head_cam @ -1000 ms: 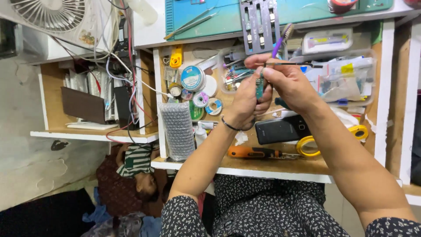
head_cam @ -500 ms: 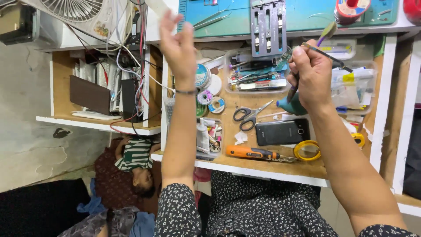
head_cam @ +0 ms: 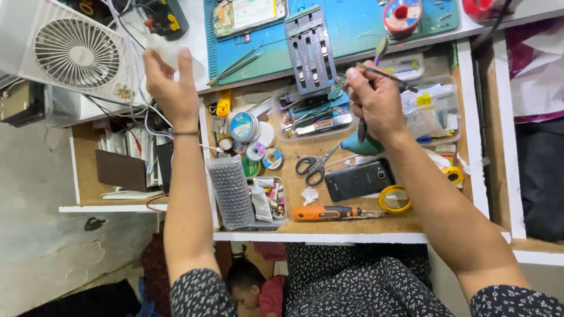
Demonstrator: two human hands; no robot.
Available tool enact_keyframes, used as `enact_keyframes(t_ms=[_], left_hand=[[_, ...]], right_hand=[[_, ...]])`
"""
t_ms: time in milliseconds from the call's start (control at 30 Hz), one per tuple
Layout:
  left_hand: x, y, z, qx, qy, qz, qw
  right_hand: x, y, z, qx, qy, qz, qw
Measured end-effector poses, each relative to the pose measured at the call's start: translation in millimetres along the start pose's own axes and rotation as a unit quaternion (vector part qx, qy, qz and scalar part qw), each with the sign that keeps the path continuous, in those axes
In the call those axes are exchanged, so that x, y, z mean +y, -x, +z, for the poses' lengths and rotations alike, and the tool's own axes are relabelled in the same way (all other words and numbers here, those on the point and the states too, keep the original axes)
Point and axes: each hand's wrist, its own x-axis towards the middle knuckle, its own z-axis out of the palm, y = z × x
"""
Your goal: Soldering wires and cleaning a mobile phone circuit board on a repair bench.
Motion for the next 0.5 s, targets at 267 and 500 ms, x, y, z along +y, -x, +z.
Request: enact_keyframes(t_ms=[267, 500], left_hand=[[121.5, 50.1, -60.1, -0.491, 0.047, 0.005, 0.87], [137.4, 53.2, -54.1, -0.564, 0.034, -0.004, 0.825]], right_hand=[[9.9, 1.0, 5.5, -0.034, 0.111, -0.014, 0.993], [11.7, 9.9, 14.9, -0.066, 0.195, -0.024, 0.978]])
